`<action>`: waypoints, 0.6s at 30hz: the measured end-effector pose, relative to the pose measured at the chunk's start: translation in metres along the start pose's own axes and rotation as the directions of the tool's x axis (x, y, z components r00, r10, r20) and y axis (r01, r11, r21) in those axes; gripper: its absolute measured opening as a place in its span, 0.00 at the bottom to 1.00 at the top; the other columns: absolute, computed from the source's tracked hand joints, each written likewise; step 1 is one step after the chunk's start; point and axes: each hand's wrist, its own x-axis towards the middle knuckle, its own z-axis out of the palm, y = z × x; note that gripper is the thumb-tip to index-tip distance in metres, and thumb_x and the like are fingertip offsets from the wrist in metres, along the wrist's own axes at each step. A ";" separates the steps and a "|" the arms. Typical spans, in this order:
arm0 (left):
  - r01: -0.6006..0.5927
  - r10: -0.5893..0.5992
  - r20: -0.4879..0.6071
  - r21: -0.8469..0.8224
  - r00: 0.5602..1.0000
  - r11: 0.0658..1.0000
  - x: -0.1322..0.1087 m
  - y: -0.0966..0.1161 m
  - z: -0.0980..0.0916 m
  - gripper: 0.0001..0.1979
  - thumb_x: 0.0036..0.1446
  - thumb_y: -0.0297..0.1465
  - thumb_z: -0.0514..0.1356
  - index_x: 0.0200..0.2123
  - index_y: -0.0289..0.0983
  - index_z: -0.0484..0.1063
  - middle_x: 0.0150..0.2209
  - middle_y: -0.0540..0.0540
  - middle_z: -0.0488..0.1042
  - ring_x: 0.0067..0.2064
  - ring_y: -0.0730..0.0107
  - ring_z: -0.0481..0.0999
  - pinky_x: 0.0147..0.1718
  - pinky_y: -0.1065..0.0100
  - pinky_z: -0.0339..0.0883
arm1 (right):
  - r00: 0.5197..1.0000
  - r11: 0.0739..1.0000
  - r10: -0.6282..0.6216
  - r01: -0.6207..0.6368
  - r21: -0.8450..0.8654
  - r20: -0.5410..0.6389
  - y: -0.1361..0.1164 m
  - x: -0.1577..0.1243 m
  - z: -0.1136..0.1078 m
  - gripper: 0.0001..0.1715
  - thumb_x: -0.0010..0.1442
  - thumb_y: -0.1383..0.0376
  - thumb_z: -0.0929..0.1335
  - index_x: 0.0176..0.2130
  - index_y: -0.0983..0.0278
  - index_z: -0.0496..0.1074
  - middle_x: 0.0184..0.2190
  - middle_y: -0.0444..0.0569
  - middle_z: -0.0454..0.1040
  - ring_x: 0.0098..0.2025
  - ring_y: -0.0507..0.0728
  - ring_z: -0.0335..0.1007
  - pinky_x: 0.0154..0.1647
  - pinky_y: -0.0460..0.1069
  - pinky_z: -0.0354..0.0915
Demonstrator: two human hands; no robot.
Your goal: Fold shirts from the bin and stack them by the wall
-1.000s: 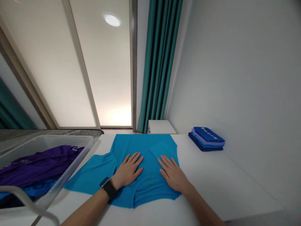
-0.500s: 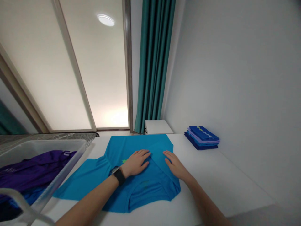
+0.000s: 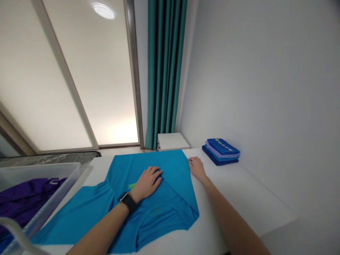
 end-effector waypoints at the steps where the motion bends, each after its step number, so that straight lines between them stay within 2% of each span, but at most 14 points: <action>1: 0.015 -0.015 -0.007 0.004 1.000 1.000 0.000 0.000 0.001 0.21 0.68 0.41 0.45 0.56 0.41 0.68 0.57 0.42 0.67 0.57 0.56 0.64 0.55 0.52 0.60 | 1.000 1.000 0.010 -0.010 -0.014 0.003 -0.002 0.003 0.000 0.17 0.66 0.64 0.58 0.43 0.62 0.74 0.43 0.54 0.72 0.48 0.59 0.65 0.48 0.51 0.57; 4: 0.057 -0.056 -0.030 0.019 0.998 0.998 -0.001 -0.001 0.003 0.21 0.68 0.42 0.45 0.54 0.43 0.70 0.56 0.42 0.68 0.56 0.56 0.64 0.54 0.51 0.61 | 1.000 0.999 0.024 -0.023 -0.046 0.011 -0.006 0.009 0.000 0.18 0.67 0.63 0.57 0.39 0.63 0.73 0.41 0.54 0.71 0.45 0.59 0.65 0.45 0.50 0.57; 9: 0.105 -0.103 -0.037 0.034 0.994 0.994 0.000 -0.001 0.003 0.21 0.69 0.42 0.44 0.53 0.44 0.70 0.55 0.43 0.68 0.56 0.55 0.64 0.54 0.51 0.60 | 1.000 0.999 -0.008 0.009 -0.052 0.016 -0.008 0.008 0.000 0.15 0.66 0.60 0.60 0.37 0.62 0.72 0.41 0.52 0.70 0.47 0.58 0.65 0.47 0.50 0.56; 14: 0.106 -0.105 -0.029 0.025 0.994 0.994 0.000 -0.002 0.002 0.20 0.68 0.41 0.44 0.54 0.44 0.70 0.54 0.43 0.68 0.55 0.57 0.65 0.54 0.53 0.60 | 0.999 0.998 -0.046 0.047 -0.045 0.024 -0.004 0.005 0.001 0.09 0.63 0.60 0.64 0.37 0.61 0.71 0.41 0.50 0.69 0.47 0.58 0.65 0.47 0.50 0.57; 18: 0.091 -0.091 -0.022 0.032 0.996 0.995 0.000 -0.002 0.003 0.19 0.68 0.40 0.46 0.54 0.43 0.69 0.54 0.43 0.68 0.55 0.56 0.65 0.54 0.52 0.60 | 0.999 0.998 -0.050 0.051 -0.048 0.021 -0.002 0.005 0.003 0.10 0.65 0.61 0.62 0.36 0.62 0.70 0.40 0.51 0.69 0.46 0.58 0.65 0.46 0.50 0.57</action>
